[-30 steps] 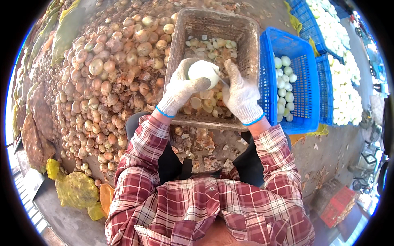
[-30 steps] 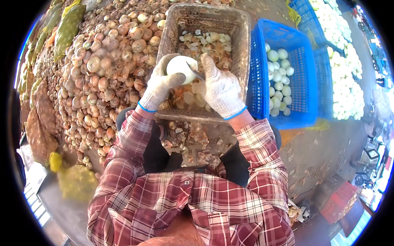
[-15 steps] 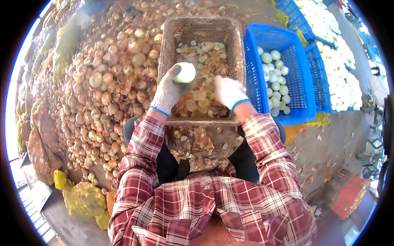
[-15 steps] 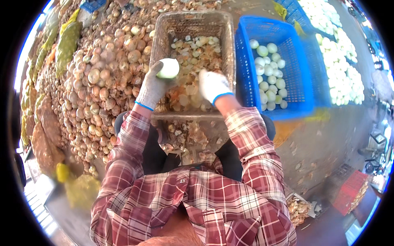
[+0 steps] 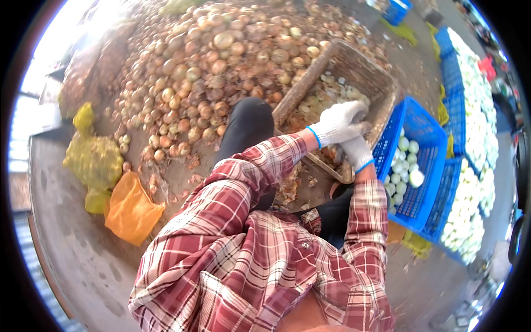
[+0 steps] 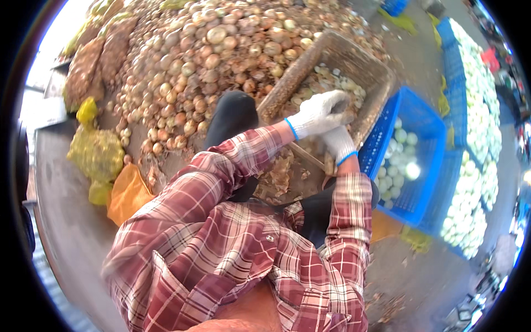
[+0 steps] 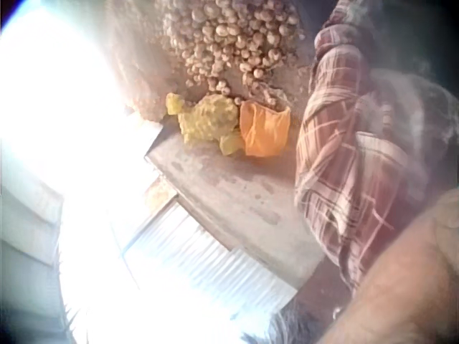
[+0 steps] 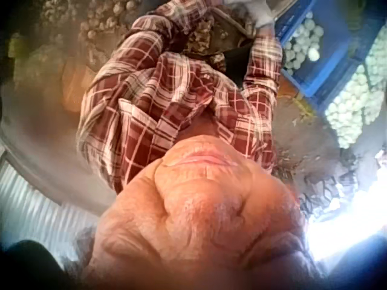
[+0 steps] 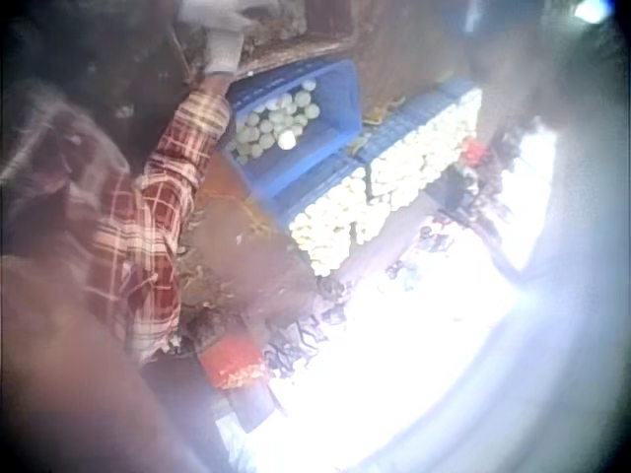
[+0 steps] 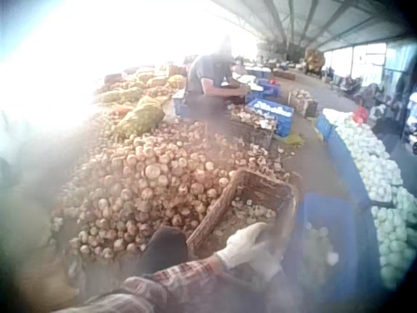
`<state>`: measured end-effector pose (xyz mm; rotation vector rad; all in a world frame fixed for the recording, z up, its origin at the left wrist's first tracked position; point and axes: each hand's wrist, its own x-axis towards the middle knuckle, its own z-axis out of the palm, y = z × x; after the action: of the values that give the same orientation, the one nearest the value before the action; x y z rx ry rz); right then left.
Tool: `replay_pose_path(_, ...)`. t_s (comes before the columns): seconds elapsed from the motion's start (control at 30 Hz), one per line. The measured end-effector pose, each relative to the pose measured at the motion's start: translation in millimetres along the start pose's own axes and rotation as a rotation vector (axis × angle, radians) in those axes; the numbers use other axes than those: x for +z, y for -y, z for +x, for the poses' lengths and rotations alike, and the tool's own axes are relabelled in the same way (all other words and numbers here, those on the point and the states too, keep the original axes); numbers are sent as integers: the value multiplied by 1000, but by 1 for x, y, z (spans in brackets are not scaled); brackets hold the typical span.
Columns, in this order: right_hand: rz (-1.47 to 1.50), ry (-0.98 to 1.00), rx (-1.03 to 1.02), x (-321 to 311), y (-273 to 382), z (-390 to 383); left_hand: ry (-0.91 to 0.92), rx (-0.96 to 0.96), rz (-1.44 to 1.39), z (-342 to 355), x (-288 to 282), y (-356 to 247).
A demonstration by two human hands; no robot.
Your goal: The person sits on the ground and peels onions one by one using a small knife. They remove the outer skin and place the peeled onions into a blue crate while discarding the skins into a basket.
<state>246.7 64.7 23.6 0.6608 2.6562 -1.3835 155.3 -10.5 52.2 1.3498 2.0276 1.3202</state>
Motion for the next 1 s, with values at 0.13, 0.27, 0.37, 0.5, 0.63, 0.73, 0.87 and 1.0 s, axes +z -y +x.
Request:
replay_pose_path(0.13,323,45,102,29,20,-25,66,-85,35,-21,-6,22)
replay_pose_path(0.27,878,-110,395,40,67,-58,71,-118,157,-30,-24,41)
replay_pose_path(0.37,974,-121,336,66,63,-82,-98,-190,92,-38,-44,53)
replay_pose_path(0.5,1251,-133,406,91,96,-100,-278,-285,-205,-48,-111,54)
replay_pose_path(0.63,1148,-174,434,107,142,-109,-583,-297,-157,-96,-202,66)
replay_pose_path(0.73,1210,6,846,142,174,-129,-679,-540,-159,-143,-240,124)
replay_pose_path(0.87,1150,14,721,156,181,-119,-445,-1110,-7,-245,-253,251)
replay_pose_path(1.0,1647,96,779,166,153,-96,-601,-1440,15,-345,-251,344)
